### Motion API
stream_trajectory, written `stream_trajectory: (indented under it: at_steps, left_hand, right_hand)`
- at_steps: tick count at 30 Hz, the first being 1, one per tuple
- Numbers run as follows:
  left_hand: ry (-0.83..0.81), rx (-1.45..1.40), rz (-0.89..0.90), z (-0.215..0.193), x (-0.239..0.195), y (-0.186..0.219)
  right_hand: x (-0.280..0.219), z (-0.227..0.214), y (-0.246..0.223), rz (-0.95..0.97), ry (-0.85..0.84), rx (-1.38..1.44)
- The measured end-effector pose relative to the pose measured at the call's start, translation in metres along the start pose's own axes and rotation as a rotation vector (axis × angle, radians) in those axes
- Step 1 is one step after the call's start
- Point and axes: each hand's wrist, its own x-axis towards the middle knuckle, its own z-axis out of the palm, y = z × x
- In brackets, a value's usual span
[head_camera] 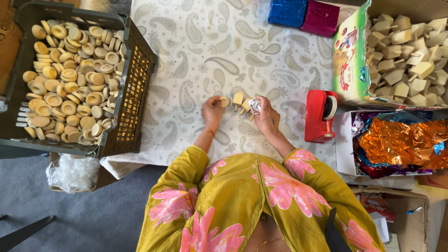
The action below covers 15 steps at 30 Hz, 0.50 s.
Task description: The person is wrapping small items in blue foil and organizing them into boxes.
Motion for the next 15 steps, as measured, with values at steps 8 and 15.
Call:
stream_trajectory:
  at_steps: [8, 15]
  left_hand:
    - [0.073, 0.471, -0.042, -0.035, 0.025, 0.012]
    - [-0.230, 0.848, 0.556, -0.002, 0.005, 0.042]
  right_hand:
    - [-0.012, 0.016, 0.034, 0.221, -0.163, 0.162]
    - [-0.014, 0.010, 0.032, 0.260, -0.238, 0.173]
